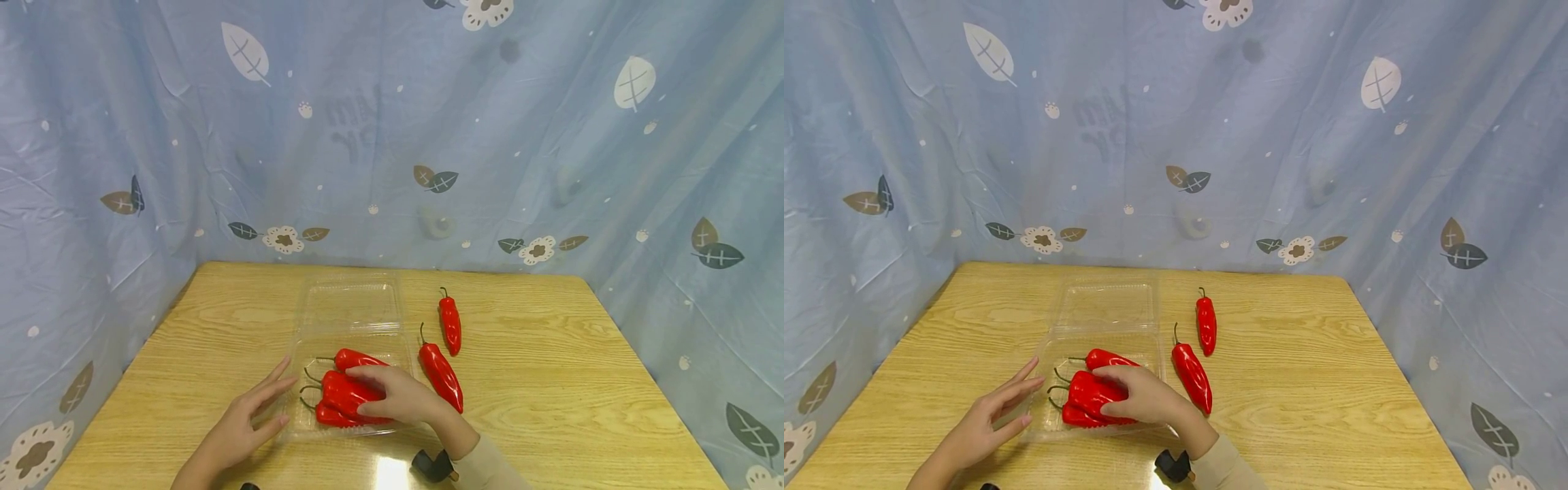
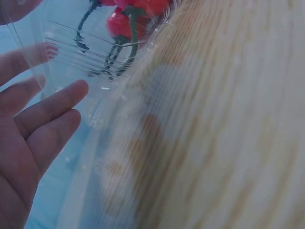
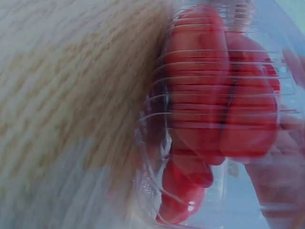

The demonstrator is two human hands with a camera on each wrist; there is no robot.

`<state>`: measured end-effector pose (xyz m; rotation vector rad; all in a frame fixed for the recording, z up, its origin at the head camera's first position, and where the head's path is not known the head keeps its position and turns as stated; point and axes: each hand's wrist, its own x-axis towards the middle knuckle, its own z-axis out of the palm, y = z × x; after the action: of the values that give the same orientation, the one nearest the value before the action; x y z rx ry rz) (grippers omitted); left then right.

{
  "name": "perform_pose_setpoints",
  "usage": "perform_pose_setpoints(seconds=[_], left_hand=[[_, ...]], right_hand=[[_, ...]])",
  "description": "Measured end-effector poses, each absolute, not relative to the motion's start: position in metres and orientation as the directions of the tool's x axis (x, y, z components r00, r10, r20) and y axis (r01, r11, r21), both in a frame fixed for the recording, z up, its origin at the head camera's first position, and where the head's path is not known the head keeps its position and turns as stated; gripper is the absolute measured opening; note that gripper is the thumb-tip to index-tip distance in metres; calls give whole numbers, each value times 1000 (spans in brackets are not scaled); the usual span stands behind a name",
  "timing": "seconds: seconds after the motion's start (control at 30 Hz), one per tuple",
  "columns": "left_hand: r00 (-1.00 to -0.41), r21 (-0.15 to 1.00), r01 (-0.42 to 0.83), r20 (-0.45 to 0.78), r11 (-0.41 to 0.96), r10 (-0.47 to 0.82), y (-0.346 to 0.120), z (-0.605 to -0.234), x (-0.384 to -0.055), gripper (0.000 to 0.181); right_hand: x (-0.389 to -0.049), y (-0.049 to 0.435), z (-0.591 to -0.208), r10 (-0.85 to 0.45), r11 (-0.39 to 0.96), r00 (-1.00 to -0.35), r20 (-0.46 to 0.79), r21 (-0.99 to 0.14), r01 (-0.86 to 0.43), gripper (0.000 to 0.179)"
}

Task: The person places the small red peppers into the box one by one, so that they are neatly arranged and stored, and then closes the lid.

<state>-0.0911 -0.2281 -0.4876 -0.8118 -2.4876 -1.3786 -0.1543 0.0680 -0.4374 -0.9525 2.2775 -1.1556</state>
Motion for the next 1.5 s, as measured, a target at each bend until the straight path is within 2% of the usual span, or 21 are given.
perform_pose_setpoints(seconds=[0.3,0.63,0.9,1.2,1.5], left_hand=[[-832,732,543,405,411,378,-228,-487,-91,53],[-842,739,528,392,419,370,-229,-488,-92,54],[-836,734,538,403,415,371,-228,-488,-92,54],[-837,717,541,407,440,366,-228,-488,-92,54],[-828,707,555,420,439,371,-228,-488,-92,55]], right_hand=[[-156,82,-430,-679,350,-733,32,-864,-363,53],[-165,121,-429,-593,211,-783,186,-903,-374,53],[-167,149,-431,-483,227,-866,131,-936,-268,55],[-169,170,-437,-418,250,-900,121,-937,-242,55],[-175,186,-445,-374,287,-926,43,-944,-160,57]])
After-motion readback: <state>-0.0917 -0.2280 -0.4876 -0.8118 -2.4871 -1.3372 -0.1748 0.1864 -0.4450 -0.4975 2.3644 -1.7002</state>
